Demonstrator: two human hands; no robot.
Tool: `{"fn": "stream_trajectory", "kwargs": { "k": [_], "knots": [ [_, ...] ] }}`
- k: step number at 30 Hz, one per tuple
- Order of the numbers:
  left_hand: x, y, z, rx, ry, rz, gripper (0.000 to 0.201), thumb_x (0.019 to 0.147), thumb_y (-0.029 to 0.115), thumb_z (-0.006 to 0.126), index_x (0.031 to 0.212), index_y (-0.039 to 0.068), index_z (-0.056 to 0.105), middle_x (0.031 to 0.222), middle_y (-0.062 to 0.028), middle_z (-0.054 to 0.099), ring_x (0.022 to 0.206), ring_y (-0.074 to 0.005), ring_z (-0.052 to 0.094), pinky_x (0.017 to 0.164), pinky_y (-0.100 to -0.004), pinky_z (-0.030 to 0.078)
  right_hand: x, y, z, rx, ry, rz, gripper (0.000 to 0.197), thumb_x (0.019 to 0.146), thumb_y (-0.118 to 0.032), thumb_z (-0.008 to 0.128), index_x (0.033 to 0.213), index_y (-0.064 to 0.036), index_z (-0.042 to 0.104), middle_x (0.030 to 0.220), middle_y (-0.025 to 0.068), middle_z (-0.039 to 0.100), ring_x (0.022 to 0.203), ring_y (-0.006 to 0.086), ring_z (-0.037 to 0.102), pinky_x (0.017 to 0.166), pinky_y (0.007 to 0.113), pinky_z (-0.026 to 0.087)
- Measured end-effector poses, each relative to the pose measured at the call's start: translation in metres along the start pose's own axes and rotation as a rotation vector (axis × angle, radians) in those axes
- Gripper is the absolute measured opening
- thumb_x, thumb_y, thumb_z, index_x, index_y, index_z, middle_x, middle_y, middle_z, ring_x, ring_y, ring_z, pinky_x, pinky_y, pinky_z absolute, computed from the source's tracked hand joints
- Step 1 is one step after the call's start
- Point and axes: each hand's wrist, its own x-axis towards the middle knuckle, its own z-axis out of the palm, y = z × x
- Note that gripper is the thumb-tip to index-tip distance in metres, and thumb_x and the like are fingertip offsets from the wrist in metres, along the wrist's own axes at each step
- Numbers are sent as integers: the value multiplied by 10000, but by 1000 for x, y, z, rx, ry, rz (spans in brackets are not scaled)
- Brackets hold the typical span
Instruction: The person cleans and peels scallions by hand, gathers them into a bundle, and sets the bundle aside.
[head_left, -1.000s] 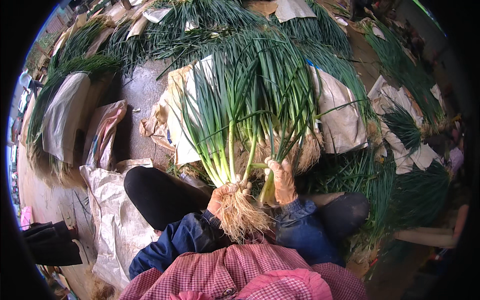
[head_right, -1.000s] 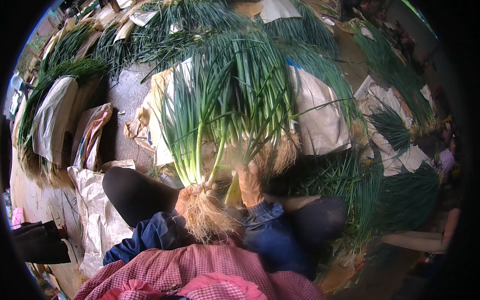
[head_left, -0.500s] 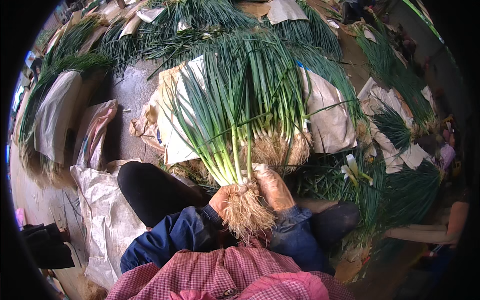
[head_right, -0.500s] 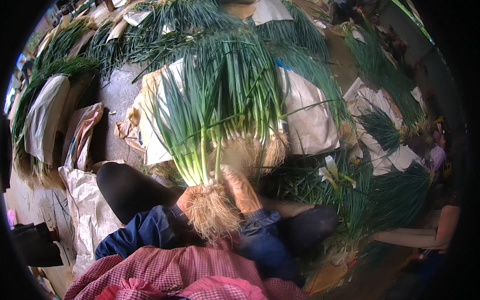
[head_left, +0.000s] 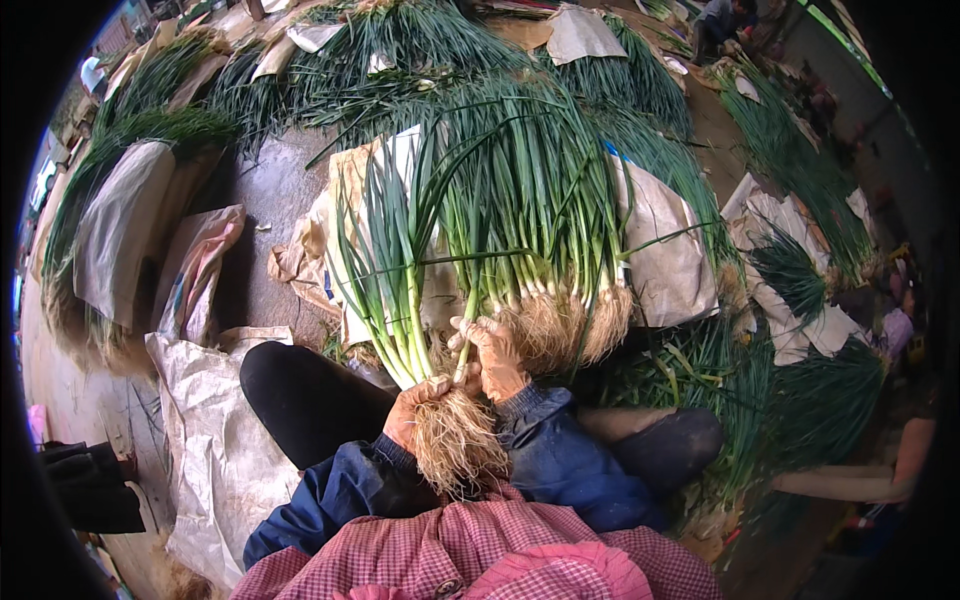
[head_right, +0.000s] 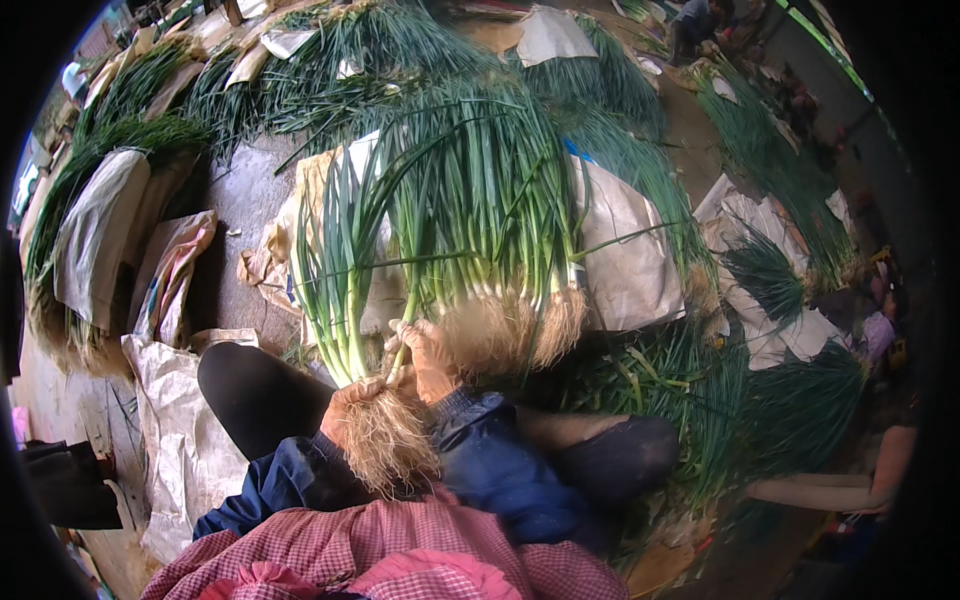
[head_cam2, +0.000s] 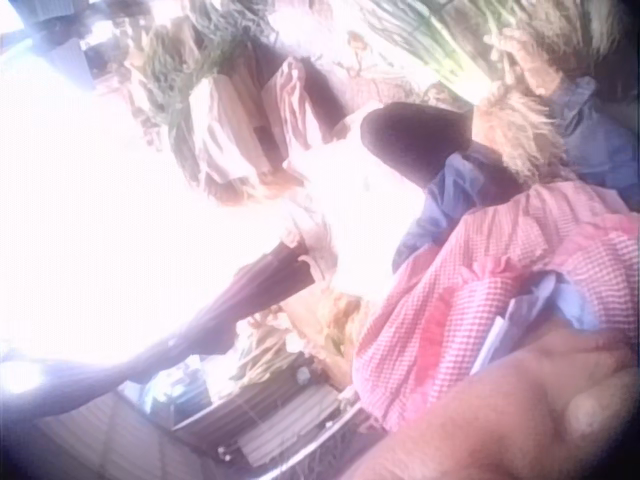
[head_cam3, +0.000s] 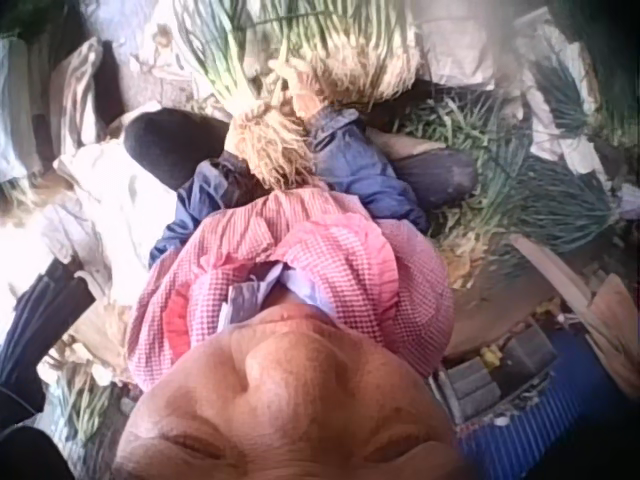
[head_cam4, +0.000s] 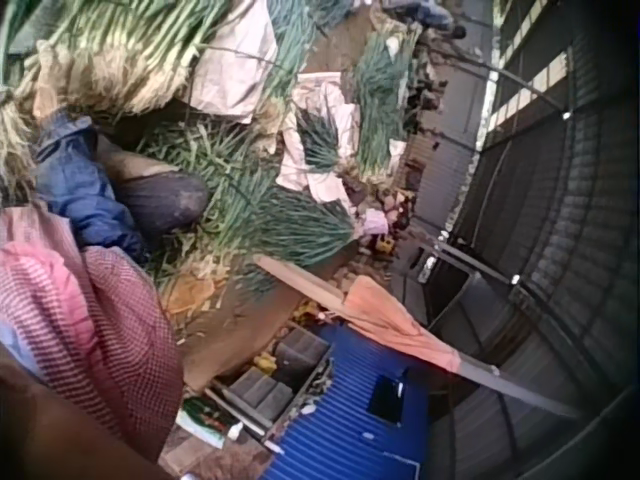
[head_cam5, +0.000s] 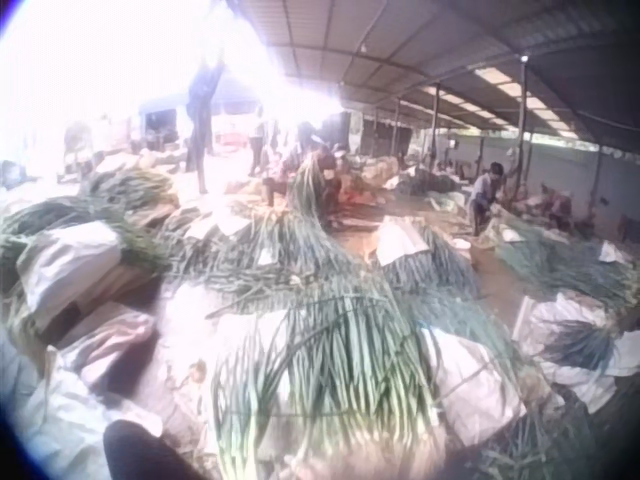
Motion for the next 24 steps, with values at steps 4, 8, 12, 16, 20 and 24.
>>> {"fn": "stream_trajectory", "kwargs": {
  "k": [4, 8, 12, 16, 20, 24],
  "knots": [
    [-1, 8, -42, 56, 7, 156, 309, 776, 105, 558, 1037, -58, 526, 1074, -211, 567, 902, -308, 595, 754, -450, 516, 25, 30, 2, -282, -190, -155, 325, 904, -236, 462, 1053, 40, 549, 751, 87, 604, 692, 140, 550, 681, 259, 435],
    [-1, 3, -42, -108, 19, -77, 319, 803, 64, 498, 1103, -43, 484, 1055, -155, 589, 862, -250, 615, 714, -414, 536, 79, -15, -31, -994, -89, -531, 373, 855, -133, 465, 1203, -5, 423, 1066, 134, 487, 972, 212, 472, 869, 329, 383],
    [5, -5, -42, -80, -185, -15, 376, 749, -29, 547, 1114, 38, 481, 915, -99, 537, 869, -269, 587, 743, -384, 523, 115, -98, -117, -1278, 575, -1042, 486, 806, -61, 487, 1275, -48, 360, 1273, 163, 383, 1161, 259, 400, 992, 363, 335],
    [8, -3, -22, -36, -107, 101, 247, 737, -45, 546, 958, 53, 495, 946, -98, 536, 936, -267, 567, 767, -389, 516, 76, -80, -80, -1891, 249, -109, 246, 822, -229, 554, 971, -35, 538, 917, 134, 553, 819, 218, 571, 710, 348, 478],
    [17, -3, 6, 114, 95, 184, 353, 741, -29, 548, 1086, 12, 481, 1004, -135, 579, 715, -207, 613, 665, -382, 542, 30, -56, -62, -1567, 232, -209, 205, 817, -187, 564, 946, -30, 589, 613, 48, 531, 532, 154, 516, 458, 312, 416],
    [37, 8, -15, 226, 199, -12, 210, 787, 40, 532, 982, -33, 558, 834, -112, 630, 721, -225, 634, 659, -382, 547, -35, -28, -34, -1179, -92, -307, 232, 829, -135, 542, 1014, -1, 586, 800, 147, 634, 679, 215, 594, 640, 315, 485]
  ]
}}
